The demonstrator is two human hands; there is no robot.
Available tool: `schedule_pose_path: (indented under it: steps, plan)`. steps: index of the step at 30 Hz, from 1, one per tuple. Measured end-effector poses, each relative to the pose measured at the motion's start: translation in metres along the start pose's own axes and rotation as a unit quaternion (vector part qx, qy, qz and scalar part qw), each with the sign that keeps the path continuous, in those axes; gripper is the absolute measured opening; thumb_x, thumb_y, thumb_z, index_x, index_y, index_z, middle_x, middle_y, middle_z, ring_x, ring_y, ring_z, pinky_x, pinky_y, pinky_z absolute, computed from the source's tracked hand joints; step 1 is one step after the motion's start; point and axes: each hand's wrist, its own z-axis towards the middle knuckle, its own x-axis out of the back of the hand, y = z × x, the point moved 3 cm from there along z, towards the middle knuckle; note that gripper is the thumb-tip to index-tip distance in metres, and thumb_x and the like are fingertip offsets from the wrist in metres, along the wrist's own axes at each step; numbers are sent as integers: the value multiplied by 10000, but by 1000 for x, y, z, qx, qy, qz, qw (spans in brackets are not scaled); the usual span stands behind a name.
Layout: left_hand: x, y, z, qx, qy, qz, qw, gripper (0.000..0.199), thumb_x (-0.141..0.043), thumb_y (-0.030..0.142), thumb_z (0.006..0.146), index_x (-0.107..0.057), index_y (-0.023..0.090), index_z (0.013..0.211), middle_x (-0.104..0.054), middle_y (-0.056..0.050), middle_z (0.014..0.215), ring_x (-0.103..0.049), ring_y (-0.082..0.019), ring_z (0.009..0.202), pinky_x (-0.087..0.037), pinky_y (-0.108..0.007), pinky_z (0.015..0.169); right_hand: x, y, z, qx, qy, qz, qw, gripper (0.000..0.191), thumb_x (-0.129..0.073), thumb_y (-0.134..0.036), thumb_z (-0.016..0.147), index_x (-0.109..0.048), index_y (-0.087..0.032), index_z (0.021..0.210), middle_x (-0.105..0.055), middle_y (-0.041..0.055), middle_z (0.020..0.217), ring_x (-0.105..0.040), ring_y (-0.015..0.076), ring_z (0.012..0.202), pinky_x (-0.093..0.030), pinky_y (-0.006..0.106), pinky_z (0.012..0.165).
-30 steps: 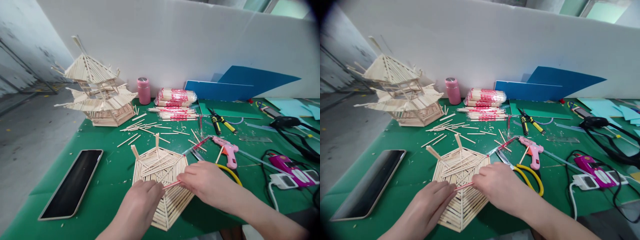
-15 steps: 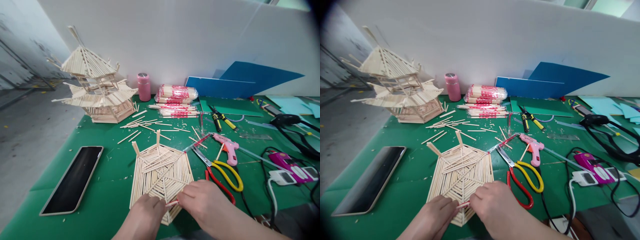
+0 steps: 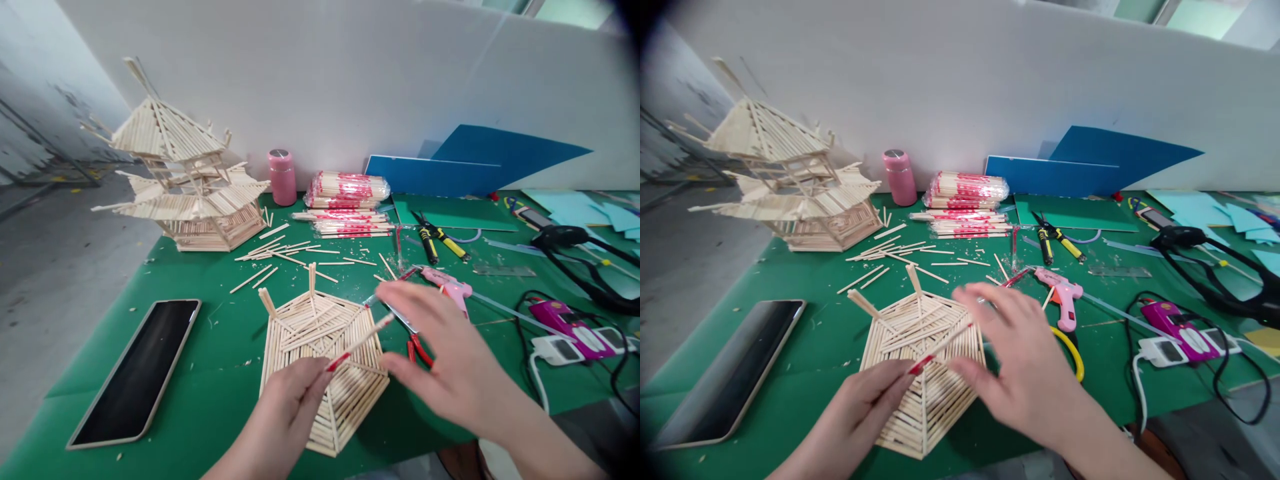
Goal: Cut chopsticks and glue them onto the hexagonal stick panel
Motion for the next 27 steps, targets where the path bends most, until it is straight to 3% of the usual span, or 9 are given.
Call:
schedule_pose_path:
  steps: [2,6,8,11,15,18,22,24,27]
  plan:
    - [2,1,4,69,-6,-114,991,264,-386,312,829,-510,160,652,-425,22,539,-386,-95,502,-304,-192,454,2,13,0,-104,62,127,985,446,-518,-399,753,-408,-284,1170,-556,64,914,-482,237,879,-379,385,756]
    - [-9,0,8,139,-37,-298,944,240,-499,366,766,-543,143,690,-349,50,492,-300,-69,464,-214,-174,408,-45,16,-1,-182,-25,435,881,312,-449,-387,805,-513,-224,1063,-477,-6,676,-462,132,613,-400,267,566]
    - [-19,-3,9,155,-34,-359,920,232,-548,370,732,-560,138,726,-355,52,492,-290,-63,467,-202,-171,415,-63,12,2,-205,9,487,849,284,-442,-390,810,-589,-200,960,-414,-33,571,-416,108,540,-374,248,532]
    - [-31,-8,7,166,-1,-427,889,239,-580,374,711,-558,136,723,-321,69,480,-239,-43,439,-166,-172,414,-76,3,7,-231,75,494,835,279,-448,-394,804,-644,-196,795,-369,-51,486,-380,94,480,-352,236,499]
    - [-39,-15,4,154,29,-477,865,269,-585,387,707,-523,133,646,-289,79,463,-202,-30,414,-127,-184,408,-85,-12,8,-231,66,516,822,268,-475,-421,769,-648,-228,703,-479,-27,516,-466,124,513,-399,256,503]
    - [-37,-18,4,157,51,-483,860,283,-601,379,698,-516,122,616,-296,75,466,-212,-26,420,-126,-183,413,-91,-18,7,-199,75,516,830,229,-530,-451,706,-647,-261,652,-544,-6,603,-530,170,593,-444,290,536]
    - [-28,-16,6,169,48,-498,849,226,-628,337,689,-568,141,783,-366,61,505,-246,-22,439,-140,-163,422,-97,-21,4,-190,54,497,845,231,-474,-379,785,-662,-244,775,-549,19,749,-538,165,734,-448,293,680]
    - [-25,-15,6,174,48,-522,833,320,-635,334,683,-541,202,959,-418,53,555,-258,-19,436,-144,-157,418,-97,-21,2,-178,41,500,847,235,-473,-366,793,-648,-233,876,-545,33,831,-530,165,786,-439,295,724]
    - [-22,-17,6,190,62,-529,825,427,-641,354,670,-505,251,1061,-424,50,583,-283,-25,451,-146,-150,419,-94,-17,1,-180,40,535,825,322,-504,-366,777,-545,-265,1080,-523,45,1004,-510,176,892,-426,298,772]
